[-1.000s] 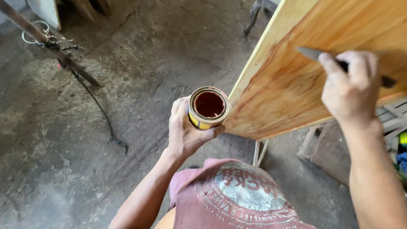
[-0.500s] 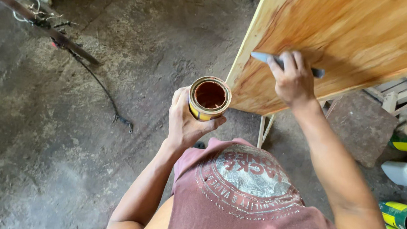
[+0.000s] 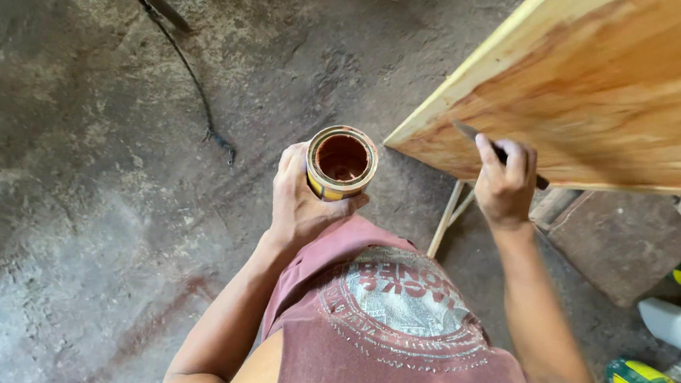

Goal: The person carries a can of wood stain and a brush across the workshop, then uses a knife to scrape and prepare material at a round table. They dip the knife into the stain can and spread the stain by hand onto a large wooden board, coating its surface.

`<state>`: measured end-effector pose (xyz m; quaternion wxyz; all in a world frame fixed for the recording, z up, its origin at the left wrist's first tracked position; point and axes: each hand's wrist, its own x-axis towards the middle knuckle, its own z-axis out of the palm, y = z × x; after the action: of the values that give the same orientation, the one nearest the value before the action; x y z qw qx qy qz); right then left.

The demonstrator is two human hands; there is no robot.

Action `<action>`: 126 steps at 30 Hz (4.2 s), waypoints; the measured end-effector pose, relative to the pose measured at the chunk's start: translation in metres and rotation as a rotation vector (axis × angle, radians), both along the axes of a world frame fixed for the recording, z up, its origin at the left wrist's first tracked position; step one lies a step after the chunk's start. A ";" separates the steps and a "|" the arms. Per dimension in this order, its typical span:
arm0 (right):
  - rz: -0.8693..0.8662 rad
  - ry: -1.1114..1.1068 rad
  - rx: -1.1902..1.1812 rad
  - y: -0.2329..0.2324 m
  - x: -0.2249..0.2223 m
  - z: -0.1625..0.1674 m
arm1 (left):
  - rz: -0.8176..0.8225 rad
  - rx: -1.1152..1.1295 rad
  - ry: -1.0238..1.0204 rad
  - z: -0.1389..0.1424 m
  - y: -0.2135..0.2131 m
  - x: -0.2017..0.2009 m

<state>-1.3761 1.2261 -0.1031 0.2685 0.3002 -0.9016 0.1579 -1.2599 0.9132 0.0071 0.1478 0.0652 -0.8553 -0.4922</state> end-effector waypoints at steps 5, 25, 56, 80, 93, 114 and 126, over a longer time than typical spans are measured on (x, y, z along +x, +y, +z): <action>-0.130 -0.079 0.236 -0.036 -0.031 -0.032 | -0.068 0.021 0.015 -0.014 -0.057 -0.046; -0.501 -0.254 -0.474 -0.220 -0.139 0.038 | -0.508 -0.026 0.060 0.016 -0.205 -0.327; -2.032 0.115 -0.416 -0.196 -0.354 0.080 | -1.964 -0.068 0.258 -0.023 0.173 -0.821; -2.865 0.005 0.671 -0.085 -0.255 0.216 | -2.641 0.181 -0.015 -0.032 0.464 -0.697; -3.029 -0.163 0.734 -0.049 -0.273 0.227 | -3.001 0.289 0.051 -0.018 0.568 -0.638; -3.055 0.000 -0.021 -0.020 -0.311 0.193 | -3.096 0.310 -0.063 -0.027 0.570 -0.589; -2.618 -0.688 0.161 0.013 -0.386 0.263 | -3.297 0.356 -0.007 -0.013 0.553 -0.547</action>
<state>-1.7617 1.2395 0.1595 -0.0346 -0.8100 -0.5511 -0.1975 -1.8067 1.4663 -0.0062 0.5092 0.8360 -0.0625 0.1948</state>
